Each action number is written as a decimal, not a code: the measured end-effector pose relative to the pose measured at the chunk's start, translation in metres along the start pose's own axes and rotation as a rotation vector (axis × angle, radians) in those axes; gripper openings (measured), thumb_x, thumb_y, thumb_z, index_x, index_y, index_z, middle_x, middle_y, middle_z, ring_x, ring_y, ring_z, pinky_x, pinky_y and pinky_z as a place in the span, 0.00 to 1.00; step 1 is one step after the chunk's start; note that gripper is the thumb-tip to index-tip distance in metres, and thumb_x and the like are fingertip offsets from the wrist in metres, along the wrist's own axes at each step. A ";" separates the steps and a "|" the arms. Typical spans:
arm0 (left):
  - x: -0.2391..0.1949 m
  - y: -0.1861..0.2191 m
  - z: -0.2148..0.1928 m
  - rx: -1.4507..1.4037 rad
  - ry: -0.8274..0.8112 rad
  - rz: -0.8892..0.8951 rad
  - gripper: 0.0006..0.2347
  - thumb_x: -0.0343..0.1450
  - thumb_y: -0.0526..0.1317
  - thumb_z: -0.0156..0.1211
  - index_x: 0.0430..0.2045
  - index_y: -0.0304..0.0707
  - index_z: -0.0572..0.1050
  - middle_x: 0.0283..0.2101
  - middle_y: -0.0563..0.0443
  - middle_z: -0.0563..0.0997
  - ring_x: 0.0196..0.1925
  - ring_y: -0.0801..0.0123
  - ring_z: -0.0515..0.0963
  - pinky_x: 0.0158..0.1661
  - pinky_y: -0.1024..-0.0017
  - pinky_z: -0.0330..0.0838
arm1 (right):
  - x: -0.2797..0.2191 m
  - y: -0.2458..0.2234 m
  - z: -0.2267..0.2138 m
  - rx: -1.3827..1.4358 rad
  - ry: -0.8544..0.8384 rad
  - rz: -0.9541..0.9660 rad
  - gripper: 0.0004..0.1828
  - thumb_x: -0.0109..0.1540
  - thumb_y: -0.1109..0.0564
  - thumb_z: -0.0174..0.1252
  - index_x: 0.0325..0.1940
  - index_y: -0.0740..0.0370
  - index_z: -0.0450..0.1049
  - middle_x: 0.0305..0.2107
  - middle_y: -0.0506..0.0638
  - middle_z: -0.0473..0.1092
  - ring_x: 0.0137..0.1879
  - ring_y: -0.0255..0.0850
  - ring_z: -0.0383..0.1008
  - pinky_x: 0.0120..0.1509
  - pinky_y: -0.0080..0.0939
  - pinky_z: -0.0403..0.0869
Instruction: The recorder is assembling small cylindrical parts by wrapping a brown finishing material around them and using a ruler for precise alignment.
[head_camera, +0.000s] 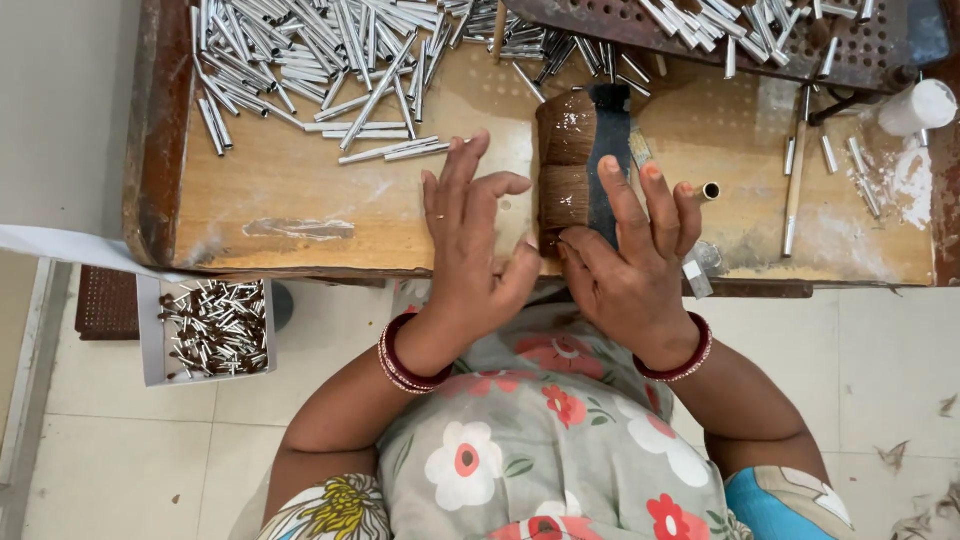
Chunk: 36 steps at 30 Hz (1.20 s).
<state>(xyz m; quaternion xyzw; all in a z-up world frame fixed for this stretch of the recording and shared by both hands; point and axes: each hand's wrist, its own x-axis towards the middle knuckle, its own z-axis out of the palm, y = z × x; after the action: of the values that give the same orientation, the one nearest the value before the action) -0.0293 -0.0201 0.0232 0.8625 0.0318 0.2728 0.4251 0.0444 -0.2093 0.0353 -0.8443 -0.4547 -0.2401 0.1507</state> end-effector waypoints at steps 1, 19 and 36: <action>0.002 0.003 0.000 -0.002 0.000 -0.003 0.22 0.67 0.37 0.61 0.58 0.40 0.69 0.77 0.35 0.56 0.84 0.41 0.47 0.78 0.41 0.31 | -0.002 0.000 0.003 0.000 -0.003 0.000 0.03 0.68 0.52 0.68 0.44 0.50 0.82 0.76 0.58 0.56 0.83 0.54 0.43 0.85 0.59 0.39; 0.008 -0.001 0.008 0.115 -0.160 0.116 0.08 0.60 0.42 0.70 0.30 0.47 0.84 0.74 0.39 0.60 0.79 0.43 0.50 0.71 0.32 0.26 | -0.015 0.006 0.010 -0.085 0.066 0.037 0.10 0.73 0.51 0.53 0.40 0.56 0.73 0.71 0.55 0.60 0.80 0.51 0.47 0.83 0.62 0.36; 0.003 0.053 0.025 -0.548 -0.187 0.231 0.05 0.79 0.35 0.53 0.35 0.32 0.72 0.30 0.42 0.73 0.29 0.50 0.77 0.31 0.62 0.69 | -0.040 0.009 -0.012 0.933 0.283 0.322 0.15 0.65 0.56 0.64 0.49 0.68 0.72 0.48 0.54 0.76 0.52 0.41 0.79 0.59 0.37 0.77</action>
<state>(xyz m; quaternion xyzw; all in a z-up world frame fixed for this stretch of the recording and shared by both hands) -0.0239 -0.0714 0.0520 0.7350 -0.1807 0.2372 0.6090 0.0296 -0.2474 0.0230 -0.7056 -0.3529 -0.0975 0.6067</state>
